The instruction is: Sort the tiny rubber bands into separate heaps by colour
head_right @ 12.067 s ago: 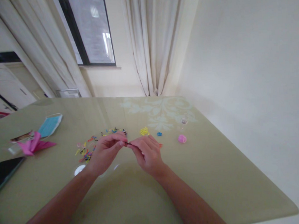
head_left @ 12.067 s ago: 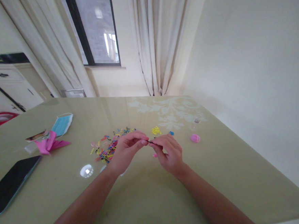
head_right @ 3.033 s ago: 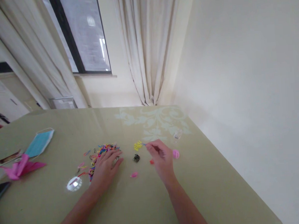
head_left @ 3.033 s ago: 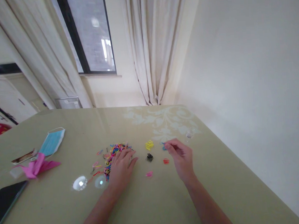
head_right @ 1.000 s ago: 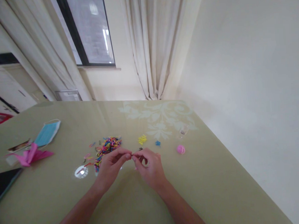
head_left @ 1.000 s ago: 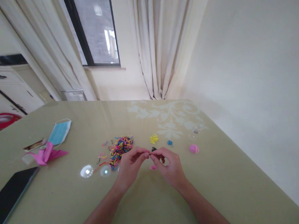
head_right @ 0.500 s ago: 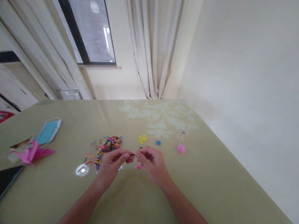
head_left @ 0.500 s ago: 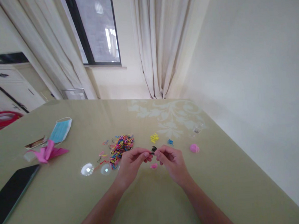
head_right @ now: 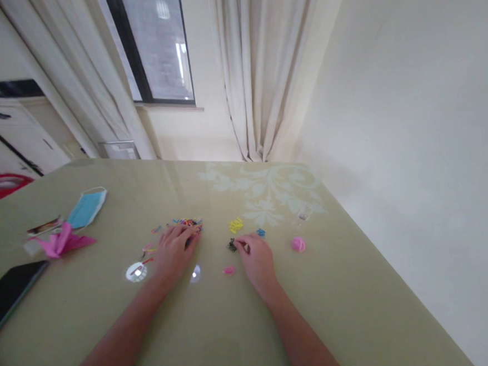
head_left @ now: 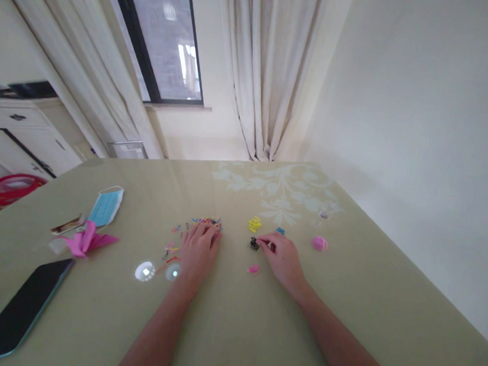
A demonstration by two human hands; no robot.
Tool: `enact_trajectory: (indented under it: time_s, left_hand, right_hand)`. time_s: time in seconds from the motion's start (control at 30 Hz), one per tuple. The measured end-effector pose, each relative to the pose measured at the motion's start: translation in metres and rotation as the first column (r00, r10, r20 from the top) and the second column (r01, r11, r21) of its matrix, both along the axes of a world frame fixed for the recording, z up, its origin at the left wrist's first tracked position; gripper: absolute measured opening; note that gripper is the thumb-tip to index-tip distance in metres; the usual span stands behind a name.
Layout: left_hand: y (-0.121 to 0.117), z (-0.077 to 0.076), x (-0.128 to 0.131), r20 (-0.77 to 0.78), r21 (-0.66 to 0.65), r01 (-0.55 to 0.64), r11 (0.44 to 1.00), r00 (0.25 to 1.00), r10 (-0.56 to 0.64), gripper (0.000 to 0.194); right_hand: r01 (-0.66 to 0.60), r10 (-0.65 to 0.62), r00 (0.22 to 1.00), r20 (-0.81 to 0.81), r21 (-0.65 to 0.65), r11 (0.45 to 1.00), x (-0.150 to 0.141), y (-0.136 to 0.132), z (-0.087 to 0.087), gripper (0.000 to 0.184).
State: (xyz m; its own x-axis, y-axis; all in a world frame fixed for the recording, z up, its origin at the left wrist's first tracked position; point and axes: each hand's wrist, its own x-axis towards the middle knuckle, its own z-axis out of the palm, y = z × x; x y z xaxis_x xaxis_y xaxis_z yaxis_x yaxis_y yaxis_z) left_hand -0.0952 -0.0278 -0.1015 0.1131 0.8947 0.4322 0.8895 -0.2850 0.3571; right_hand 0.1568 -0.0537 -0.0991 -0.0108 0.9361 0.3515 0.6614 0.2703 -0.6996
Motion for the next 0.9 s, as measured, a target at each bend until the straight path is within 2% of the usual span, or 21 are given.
enact_trajectory:
  time_s: [0.13,0.27,0.4,0.63,0.77,0.9]
  left_hand:
    - [0.004,-0.005,0.008,-0.052,-0.008,-0.003,1.000,0.999,0.002,0.036]
    - [0.008,-0.006,0.009,-0.084,-0.037,0.005,0.999,0.996,-0.008,0.031]
    - [0.008,-0.003,0.005,-0.041,-0.056,-0.014,0.998,0.999,0.012,0.032]
    - [0.008,0.000,-0.005,0.232,-0.021,-0.066,0.998,0.970,0.069,0.027]
    - [0.008,0.006,-0.007,0.462,-0.045,-0.096,0.994,0.881,0.106,0.024]
    - [0.006,0.010,-0.006,0.625,-0.074,-0.070,0.995,0.774,0.101,0.024]
  right_hand:
    - [-0.019,0.017,0.998,0.061,0.036,0.999,-0.003,0.001,-0.005,0.024]
    - [-0.021,0.017,0.997,0.079,0.041,0.999,-0.001,0.001,-0.006,0.027]
    - [-0.028,0.026,0.998,0.062,0.037,0.999,-0.001,0.001,-0.005,0.026]
    - [-0.032,0.031,0.999,0.032,0.055,0.998,-0.001,-0.002,0.000,0.024]
    - [-0.041,0.040,0.999,0.005,0.060,0.997,-0.002,-0.003,0.002,0.022]
    - [-0.051,0.052,0.999,-0.012,0.089,0.995,-0.004,-0.005,0.004,0.025]
